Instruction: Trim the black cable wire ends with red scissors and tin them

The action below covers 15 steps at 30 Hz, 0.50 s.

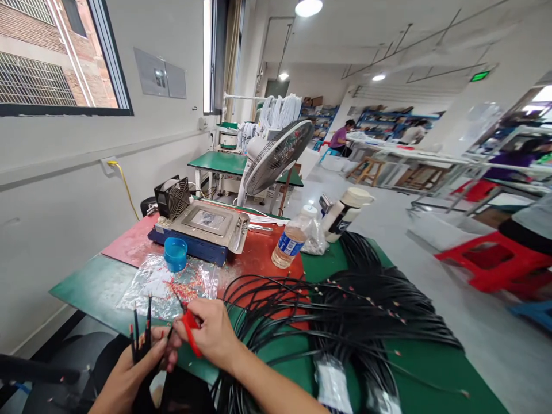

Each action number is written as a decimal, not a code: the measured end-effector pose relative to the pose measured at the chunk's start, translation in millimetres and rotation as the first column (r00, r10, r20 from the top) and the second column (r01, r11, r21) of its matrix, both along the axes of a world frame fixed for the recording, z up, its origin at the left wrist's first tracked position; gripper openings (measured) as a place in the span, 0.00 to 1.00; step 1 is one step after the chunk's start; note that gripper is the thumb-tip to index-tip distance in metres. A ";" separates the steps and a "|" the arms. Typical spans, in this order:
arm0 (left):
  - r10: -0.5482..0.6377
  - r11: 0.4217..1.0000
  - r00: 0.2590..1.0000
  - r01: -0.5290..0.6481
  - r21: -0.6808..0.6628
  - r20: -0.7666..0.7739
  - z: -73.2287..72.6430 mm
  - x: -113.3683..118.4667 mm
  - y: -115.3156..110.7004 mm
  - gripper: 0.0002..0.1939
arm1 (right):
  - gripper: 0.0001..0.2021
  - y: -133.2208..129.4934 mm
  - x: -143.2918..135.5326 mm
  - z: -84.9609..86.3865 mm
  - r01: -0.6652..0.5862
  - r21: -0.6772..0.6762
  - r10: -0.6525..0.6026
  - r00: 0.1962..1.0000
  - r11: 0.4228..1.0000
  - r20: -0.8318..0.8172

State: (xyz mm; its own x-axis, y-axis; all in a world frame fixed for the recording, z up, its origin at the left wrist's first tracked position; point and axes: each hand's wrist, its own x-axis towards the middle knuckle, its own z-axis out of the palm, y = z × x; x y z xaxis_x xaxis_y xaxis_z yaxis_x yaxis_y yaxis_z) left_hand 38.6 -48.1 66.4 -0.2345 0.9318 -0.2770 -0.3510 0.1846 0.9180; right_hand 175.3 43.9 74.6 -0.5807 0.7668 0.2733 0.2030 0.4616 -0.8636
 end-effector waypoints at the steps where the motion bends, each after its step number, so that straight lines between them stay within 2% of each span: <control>1: 0.017 1.000 0.999 -0.017 0.016 -0.032 3.0 1.2 1.5 0.17 | 0.13 0.6 -0.6 -0.2 -0.017 -0.116 0.015 1.000 0.993 -0.016; 2: 0.023 1.000 0.998 -0.022 0.019 -0.060 5.1 2.0 3.1 0.17 | 0.14 1.1 -1.5 -0.8 -0.043 -0.251 0.033 0.998 0.967 -0.044; 3: 0.019 1.000 0.997 -0.018 0.012 -0.081 6.2 2.6 4.7 0.16 | 0.14 1.7 -2.5 -1.7 -0.075 -0.392 0.044 0.995 0.917 -0.089; 5: 0.006 1.000 0.995 -0.009 -0.028 -0.095 5.0 3.0 7.7 0.16 | 0.16 2.9 -4.6 -3.9 -0.155 -0.632 0.021 0.977 0.760 -0.214; 6: 0.006 0.999 0.996 -0.010 -0.041 -0.085 3.1 2.9 8.9 0.17 | 0.17 3.7 -5.3 -4.8 -0.192 -0.709 -0.015 0.962 0.679 -0.274; 7: 0.008 0.999 0.998 -0.011 -0.044 -0.067 0.8 2.7 9.8 0.18 | 0.17 4.6 -5.8 -5.3 -0.219 -0.752 -0.055 0.946 0.621 -0.321; 8: 0.000 0.999 0.999 -0.002 -0.043 -0.048 -1.5 2.4 10.5 0.19 | 0.18 5.4 -6.1 -5.5 -0.230 -0.769 -0.088 0.933 0.596 -0.348; 11: -0.053 0.997 0.999 0.053 -0.048 -0.010 -5.0 1.8 10.7 0.20 | 0.19 6.8 -6.3 -4.7 -0.193 -0.749 -0.103 0.939 0.634 -0.329; 15: -0.071 0.996 0.998 0.070 -0.056 -0.002 -2.1 3.5 9.8 0.19 | 0.20 4.1 -6.7 -5.3 -0.193 -0.702 -0.030 0.956 0.686 -0.292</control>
